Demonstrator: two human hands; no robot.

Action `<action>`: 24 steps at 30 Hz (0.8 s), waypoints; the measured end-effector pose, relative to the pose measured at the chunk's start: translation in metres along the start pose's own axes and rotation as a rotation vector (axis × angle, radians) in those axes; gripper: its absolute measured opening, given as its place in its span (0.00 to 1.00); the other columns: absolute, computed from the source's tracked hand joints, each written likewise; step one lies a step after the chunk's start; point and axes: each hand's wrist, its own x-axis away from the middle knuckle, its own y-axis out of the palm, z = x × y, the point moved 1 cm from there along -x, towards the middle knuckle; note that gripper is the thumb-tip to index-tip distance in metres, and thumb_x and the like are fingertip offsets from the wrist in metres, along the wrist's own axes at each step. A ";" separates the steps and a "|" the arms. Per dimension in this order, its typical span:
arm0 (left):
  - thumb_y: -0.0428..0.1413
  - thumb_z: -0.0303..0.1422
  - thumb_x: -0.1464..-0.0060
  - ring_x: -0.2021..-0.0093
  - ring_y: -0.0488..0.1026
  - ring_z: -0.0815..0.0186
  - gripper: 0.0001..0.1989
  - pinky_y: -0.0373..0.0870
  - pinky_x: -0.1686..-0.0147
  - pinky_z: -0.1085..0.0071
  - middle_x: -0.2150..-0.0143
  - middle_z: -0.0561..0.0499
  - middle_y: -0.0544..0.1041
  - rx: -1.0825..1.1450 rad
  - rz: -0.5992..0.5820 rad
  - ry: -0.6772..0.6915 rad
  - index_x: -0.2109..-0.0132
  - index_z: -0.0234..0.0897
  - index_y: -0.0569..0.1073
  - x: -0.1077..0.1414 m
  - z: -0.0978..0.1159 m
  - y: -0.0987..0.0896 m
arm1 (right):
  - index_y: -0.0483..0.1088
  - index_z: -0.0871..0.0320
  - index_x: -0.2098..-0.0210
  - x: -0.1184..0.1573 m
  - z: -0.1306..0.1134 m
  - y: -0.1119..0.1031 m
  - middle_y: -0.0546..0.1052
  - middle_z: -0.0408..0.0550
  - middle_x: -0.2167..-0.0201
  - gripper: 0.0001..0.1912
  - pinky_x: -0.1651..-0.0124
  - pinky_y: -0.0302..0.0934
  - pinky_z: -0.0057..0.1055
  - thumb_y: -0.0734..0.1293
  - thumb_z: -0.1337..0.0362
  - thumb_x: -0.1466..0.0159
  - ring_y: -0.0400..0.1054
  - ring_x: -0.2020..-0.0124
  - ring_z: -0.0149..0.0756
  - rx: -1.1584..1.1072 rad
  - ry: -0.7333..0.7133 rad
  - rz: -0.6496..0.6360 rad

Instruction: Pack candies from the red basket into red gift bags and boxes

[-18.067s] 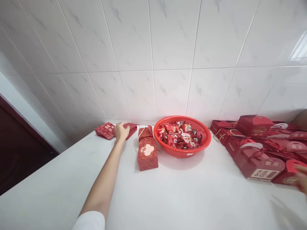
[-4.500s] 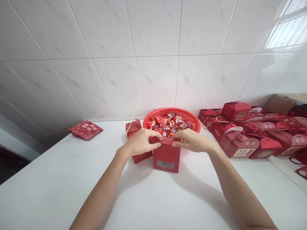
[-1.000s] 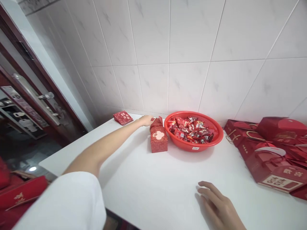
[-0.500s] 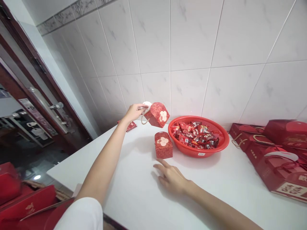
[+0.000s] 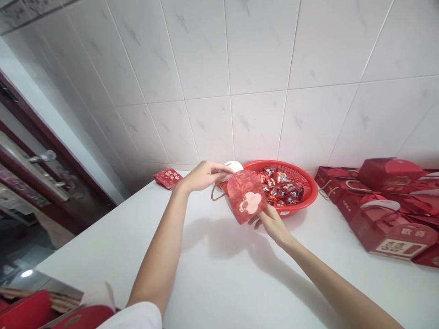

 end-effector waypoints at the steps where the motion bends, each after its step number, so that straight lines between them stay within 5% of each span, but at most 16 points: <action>1: 0.56 0.40 0.43 0.53 0.78 0.56 0.15 0.73 0.53 0.65 0.55 0.50 0.83 -0.018 -0.037 0.006 0.54 0.40 0.82 0.000 0.004 0.006 | 0.66 0.58 0.70 0.007 -0.005 -0.009 0.74 0.46 0.76 0.10 0.76 0.64 0.27 0.61 0.58 0.43 0.72 0.76 0.35 0.031 -0.009 0.009; 5: 0.53 0.38 0.39 0.51 0.77 0.57 0.14 0.71 0.48 0.66 0.53 0.53 0.82 -0.082 -0.116 0.070 0.54 0.43 0.83 0.002 0.021 0.026 | 0.67 0.58 0.73 0.030 -0.024 -0.051 0.75 0.45 0.76 0.06 0.75 0.63 0.27 0.60 0.67 0.49 0.68 0.77 0.32 0.281 -0.072 0.032; 10: 0.51 0.33 0.38 0.55 0.78 0.61 0.15 0.70 0.50 0.69 0.54 0.54 0.83 -0.146 -0.212 0.191 0.54 0.44 0.83 0.007 0.038 0.049 | 0.73 0.58 0.66 0.040 -0.054 -0.091 0.80 0.49 0.68 0.10 0.71 0.65 0.30 0.60 0.63 0.38 0.71 0.72 0.36 0.560 -0.192 0.230; 13: 0.48 0.27 0.38 0.59 0.78 0.63 0.17 0.69 0.58 0.72 0.57 0.53 0.83 -0.178 -0.284 0.238 0.55 0.42 0.82 0.008 0.044 0.065 | 0.74 0.57 0.59 0.044 -0.067 -0.086 0.79 0.51 0.61 0.11 0.64 0.68 0.31 0.61 0.61 0.33 0.73 0.64 0.37 0.614 -0.402 0.253; 17: 0.45 0.20 0.44 0.69 0.75 0.66 0.20 0.65 0.67 0.72 0.67 0.51 0.82 -0.262 -0.401 0.246 0.63 0.39 0.81 0.009 0.041 0.088 | 0.75 0.55 0.56 0.049 -0.064 -0.059 0.74 0.54 0.55 0.12 0.60 0.69 0.33 0.60 0.62 0.30 0.72 0.61 0.36 0.743 -0.540 -0.058; 20: 0.45 0.19 0.48 0.76 0.68 0.67 0.16 0.58 0.75 0.71 0.74 0.51 0.76 -0.306 -0.478 0.187 0.70 0.36 0.76 0.011 0.034 0.104 | 0.76 0.56 0.53 0.051 -0.053 -0.045 0.71 0.57 0.52 0.14 0.62 0.69 0.36 0.60 0.62 0.29 0.71 0.65 0.36 0.967 -0.473 -0.146; 24: 0.46 0.26 0.41 0.73 0.69 0.65 0.15 0.56 0.75 0.70 0.72 0.50 0.76 -0.362 -0.507 0.153 0.72 0.37 0.73 0.012 0.026 0.116 | 0.74 0.56 0.50 0.052 -0.049 -0.041 0.68 0.60 0.44 0.17 0.57 0.69 0.41 0.59 0.56 0.28 0.73 0.60 0.42 1.078 -0.293 -0.213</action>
